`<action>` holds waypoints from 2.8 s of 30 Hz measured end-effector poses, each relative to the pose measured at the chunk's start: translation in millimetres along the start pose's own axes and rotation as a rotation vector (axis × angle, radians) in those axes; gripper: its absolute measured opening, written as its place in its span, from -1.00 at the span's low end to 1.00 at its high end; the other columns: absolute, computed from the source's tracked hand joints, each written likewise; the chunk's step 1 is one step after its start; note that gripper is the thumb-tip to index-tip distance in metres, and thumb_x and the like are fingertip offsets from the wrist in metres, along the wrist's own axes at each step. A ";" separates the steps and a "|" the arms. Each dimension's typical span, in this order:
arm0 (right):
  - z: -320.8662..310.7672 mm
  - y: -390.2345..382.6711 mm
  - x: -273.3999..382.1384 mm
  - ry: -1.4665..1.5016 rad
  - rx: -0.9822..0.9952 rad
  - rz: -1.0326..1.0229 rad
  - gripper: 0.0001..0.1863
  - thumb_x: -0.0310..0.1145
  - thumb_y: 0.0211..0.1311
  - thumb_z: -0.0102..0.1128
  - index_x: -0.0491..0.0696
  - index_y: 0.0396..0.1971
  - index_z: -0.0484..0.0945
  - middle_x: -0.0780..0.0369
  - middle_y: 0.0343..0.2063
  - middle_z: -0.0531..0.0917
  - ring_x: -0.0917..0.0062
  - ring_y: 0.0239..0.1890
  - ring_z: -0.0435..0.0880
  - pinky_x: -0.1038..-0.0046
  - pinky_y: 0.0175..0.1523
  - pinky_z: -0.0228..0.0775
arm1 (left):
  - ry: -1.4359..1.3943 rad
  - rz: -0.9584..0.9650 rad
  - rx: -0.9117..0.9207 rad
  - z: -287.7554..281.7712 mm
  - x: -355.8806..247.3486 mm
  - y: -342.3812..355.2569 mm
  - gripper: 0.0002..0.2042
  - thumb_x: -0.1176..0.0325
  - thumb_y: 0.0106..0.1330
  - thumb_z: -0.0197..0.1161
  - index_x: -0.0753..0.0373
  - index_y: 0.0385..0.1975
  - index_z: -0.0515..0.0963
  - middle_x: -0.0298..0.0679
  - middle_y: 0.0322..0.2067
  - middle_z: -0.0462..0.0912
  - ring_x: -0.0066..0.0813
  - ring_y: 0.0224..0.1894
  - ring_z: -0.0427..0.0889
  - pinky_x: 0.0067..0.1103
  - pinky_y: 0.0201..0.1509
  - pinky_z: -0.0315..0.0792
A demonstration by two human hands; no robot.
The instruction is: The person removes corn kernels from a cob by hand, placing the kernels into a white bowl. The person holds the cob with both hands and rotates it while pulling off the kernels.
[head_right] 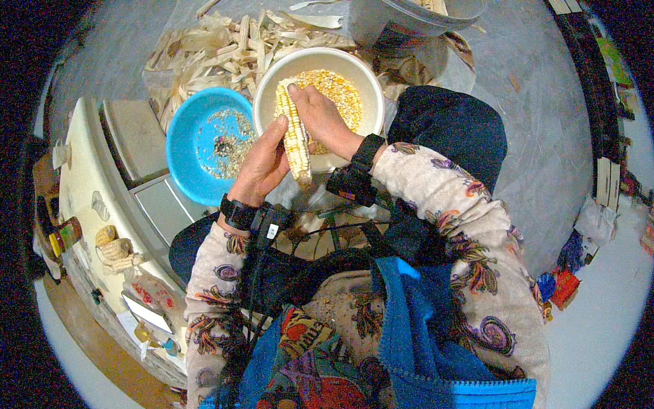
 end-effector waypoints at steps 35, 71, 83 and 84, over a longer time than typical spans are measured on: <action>-5.0 -8.8 9.6 -0.003 -0.053 -0.022 -0.45 -0.04 0.35 -0.38 -0.28 -0.25 0.40 -0.03 -0.28 0.51 0.20 -0.19 0.46 0.38 -0.02 0.23 | 0.395 0.137 -0.192 0.7 3.7 -2.2 -0.66 0.33 0.30 0.05 0.33 0.00 0.26 -0.25 -0.16 0.45 -0.60 -0.17 0.41 -0.66 -0.11 0.35; 3.3 -14.2 7.9 -0.040 -0.064 -0.072 -0.67 -0.21 0.33 -0.26 -0.19 -0.36 0.35 0.06 -0.46 0.46 0.25 -0.36 0.46 0.36 -0.19 0.28 | 0.077 0.149 -0.168 -4.2 -6.2 1.9 -0.68 0.26 0.35 -0.05 0.27 0.03 0.27 -0.26 -0.09 0.44 -0.51 -0.03 0.43 -0.55 0.07 0.34; 14.9 -26.5 6.4 0.039 0.017 0.065 -0.53 0.00 0.27 -0.21 -0.20 -0.36 0.31 -0.08 -0.45 0.48 0.09 -0.35 0.48 0.23 -0.20 0.28 | 0.000 0.261 -0.235 -12.7 -14.0 5.5 -0.70 0.28 0.37 -0.10 0.31 0.00 0.25 -0.20 -0.10 0.41 -0.47 -0.06 0.42 -0.52 0.04 0.33; 15.6 -27.2 6.9 0.021 0.012 0.059 -0.52 0.02 0.26 -0.20 -0.20 -0.35 0.30 -0.08 -0.46 0.48 0.08 -0.35 0.48 0.22 -0.21 0.28 | -0.002 0.258 -0.232 -13.0 -12.1 7.1 -0.69 0.28 0.37 -0.10 0.31 0.01 0.24 -0.20 -0.09 0.40 -0.47 -0.06 0.41 -0.52 0.05 0.32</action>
Point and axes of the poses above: each hand's wrist, its own y-axis towards the middle knuckle, its own z-axis out of the palm, x = y × z, the point moved 6 cm from there along y, towards the middle knuckle
